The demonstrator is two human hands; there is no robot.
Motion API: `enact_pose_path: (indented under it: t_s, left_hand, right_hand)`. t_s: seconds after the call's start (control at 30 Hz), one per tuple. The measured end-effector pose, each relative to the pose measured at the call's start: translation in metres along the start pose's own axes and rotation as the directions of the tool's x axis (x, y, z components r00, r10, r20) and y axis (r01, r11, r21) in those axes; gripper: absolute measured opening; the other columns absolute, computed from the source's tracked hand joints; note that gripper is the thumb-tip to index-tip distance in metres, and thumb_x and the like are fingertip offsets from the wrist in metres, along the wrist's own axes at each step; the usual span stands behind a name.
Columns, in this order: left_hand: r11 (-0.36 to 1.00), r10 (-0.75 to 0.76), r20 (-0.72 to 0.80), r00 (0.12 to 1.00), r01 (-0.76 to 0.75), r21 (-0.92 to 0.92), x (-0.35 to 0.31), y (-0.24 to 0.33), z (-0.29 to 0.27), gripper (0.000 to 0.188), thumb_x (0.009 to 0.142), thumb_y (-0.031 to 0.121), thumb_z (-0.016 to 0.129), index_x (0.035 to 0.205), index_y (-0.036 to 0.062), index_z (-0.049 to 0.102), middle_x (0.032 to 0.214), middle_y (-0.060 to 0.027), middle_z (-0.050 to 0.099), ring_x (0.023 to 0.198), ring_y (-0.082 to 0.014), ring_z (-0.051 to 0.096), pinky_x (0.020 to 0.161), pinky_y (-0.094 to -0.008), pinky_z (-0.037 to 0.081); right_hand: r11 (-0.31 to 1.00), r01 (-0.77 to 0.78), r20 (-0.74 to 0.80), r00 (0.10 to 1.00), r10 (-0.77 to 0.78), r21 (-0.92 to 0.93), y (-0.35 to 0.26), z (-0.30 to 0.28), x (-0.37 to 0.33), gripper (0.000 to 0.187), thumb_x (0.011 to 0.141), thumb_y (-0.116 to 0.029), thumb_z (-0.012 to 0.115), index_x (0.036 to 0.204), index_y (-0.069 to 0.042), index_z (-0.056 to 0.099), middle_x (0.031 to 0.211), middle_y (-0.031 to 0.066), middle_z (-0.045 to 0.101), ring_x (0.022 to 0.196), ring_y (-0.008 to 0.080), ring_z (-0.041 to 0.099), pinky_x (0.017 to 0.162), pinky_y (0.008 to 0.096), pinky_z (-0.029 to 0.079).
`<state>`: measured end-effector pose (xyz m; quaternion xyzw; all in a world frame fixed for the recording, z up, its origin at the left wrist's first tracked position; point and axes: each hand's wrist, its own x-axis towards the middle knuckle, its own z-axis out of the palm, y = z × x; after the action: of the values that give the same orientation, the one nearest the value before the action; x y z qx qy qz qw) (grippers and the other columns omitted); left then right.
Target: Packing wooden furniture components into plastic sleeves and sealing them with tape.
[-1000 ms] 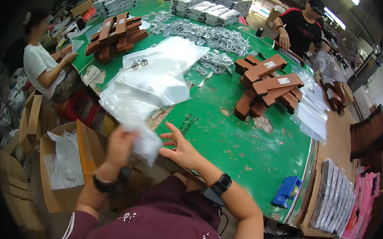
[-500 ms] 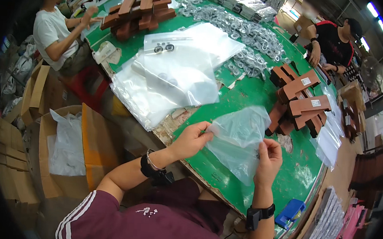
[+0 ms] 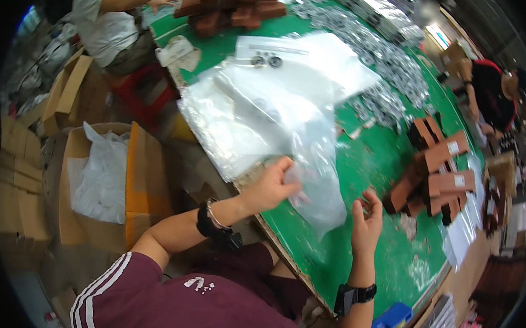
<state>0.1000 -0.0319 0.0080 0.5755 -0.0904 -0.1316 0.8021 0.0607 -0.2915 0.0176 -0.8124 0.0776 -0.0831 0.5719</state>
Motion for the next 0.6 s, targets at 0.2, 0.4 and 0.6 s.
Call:
enact_pose_path:
  t_s: [0.2, 0.4, 0.6]
  left_hand:
    - [0.879, -0.079, 0.318, 0.945, 0.217, -0.424, -0.014, 0.016, 0.009, 0.045, 0.092, -0.001, 0.056, 0.133, 0.003, 0.037, 0.109, -0.0101, 0.063, 0.09, -0.021, 0.071, 0.074, -0.0319, 0.057]
    - [0.811, -0.054, 0.247, 0.968, 0.186, -0.554, -0.016, 0.016, 0.009, 0.061, 0.093, -0.003, 0.053, 0.147, 0.008, 0.027, 0.123, -0.0117, 0.059, 0.093, -0.0182, 0.068, 0.081, -0.033, 0.057]
    - [0.888, -0.156, 0.423, 0.893, 0.314, -0.336, -0.004, -0.001, 0.015, 0.065, 0.09, -0.006, 0.053, 0.148, 0.0085, 0.026, 0.128, -0.0111, 0.055, 0.104, -0.0168, 0.062, 0.077, -0.0286, 0.057]
  right_hand:
    - [0.829, -0.412, 0.419, 0.875, 0.244, 0.378, -0.017, 0.046, -0.003, 0.06, 0.103, -0.047, 0.042, 0.147, -0.007, 0.034, 0.136, 0.0127, 0.053, 0.113, 0.0249, 0.059, 0.091, 0.0394, 0.052]
    - [0.459, -0.646, 0.643, 0.742, 0.19, 0.609, -0.028, 0.051, -0.018, 0.048, 0.102, -0.039, 0.051, 0.134, -0.004, 0.05, 0.131, 0.0128, 0.058, 0.107, 0.0269, 0.064, 0.088, 0.0427, 0.056]
    - [0.991, -0.041, 0.013, 0.999, 0.039, 0.125, -0.045, -0.028, -0.016, 0.021, 0.093, -0.005, 0.062, 0.113, 0.001, 0.061, 0.104, 0.0054, 0.065, 0.089, 0.011, 0.06, 0.079, 0.0236, 0.049]
